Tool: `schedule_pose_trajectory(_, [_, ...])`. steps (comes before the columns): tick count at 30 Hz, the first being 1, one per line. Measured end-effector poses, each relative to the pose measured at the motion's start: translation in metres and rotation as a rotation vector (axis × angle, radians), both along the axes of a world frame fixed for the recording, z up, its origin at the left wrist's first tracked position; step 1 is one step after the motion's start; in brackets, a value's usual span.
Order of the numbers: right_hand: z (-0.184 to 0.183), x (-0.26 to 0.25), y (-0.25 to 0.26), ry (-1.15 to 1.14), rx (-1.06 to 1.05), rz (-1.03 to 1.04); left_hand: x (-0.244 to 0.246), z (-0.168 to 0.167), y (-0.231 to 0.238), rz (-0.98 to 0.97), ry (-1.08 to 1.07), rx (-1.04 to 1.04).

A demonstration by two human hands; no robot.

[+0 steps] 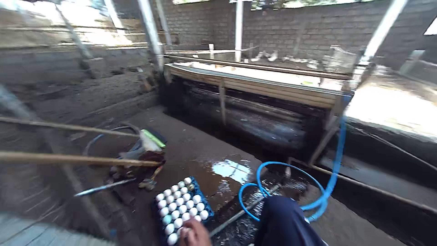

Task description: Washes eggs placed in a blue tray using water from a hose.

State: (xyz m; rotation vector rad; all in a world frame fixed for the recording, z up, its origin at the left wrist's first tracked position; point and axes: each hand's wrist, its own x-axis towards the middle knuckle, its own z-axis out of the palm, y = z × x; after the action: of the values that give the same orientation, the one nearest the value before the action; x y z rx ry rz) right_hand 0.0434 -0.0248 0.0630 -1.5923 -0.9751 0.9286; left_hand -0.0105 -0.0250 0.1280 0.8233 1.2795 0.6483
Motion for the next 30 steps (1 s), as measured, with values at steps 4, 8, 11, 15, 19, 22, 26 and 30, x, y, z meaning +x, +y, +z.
schedule_pose_trajectory(4, [-0.042,0.015,0.029,0.182,-0.177,-0.108,-0.013,-0.103,0.010,-0.018,-0.006,0.386])
schedule_pose_trajectory(8, [-0.046,0.004,0.014,0.056,-0.032,-0.008,-0.011,-0.106,0.014,0.064,-0.027,0.357])
schedule_pose_trajectory(11, [-0.060,0.016,0.029,0.172,-0.097,-0.117,-0.005,-0.101,0.008,0.074,0.025,0.229])
schedule_pose_trajectory(15, [-0.056,0.006,0.012,0.123,-0.094,0.017,-0.005,-0.105,0.010,0.123,-0.062,0.288])
schedule_pose_trajectory(19, [-0.056,0.026,0.028,0.158,-0.188,-0.033,0.002,-0.107,0.009,0.056,0.059,0.167])
schedule_pose_trajectory(22, [-0.043,0.017,0.013,0.106,-0.135,0.076,-0.001,-0.103,0.010,0.083,-0.064,0.293])
schedule_pose_trajectory(26, [-0.038,0.028,0.028,0.216,-0.227,-0.051,0.006,-0.096,0.008,0.075,0.047,0.221])
schedule_pose_trajectory(30, [-0.035,0.020,0.013,0.111,-0.193,0.062,0.001,-0.096,0.012,0.079,-0.084,0.257])
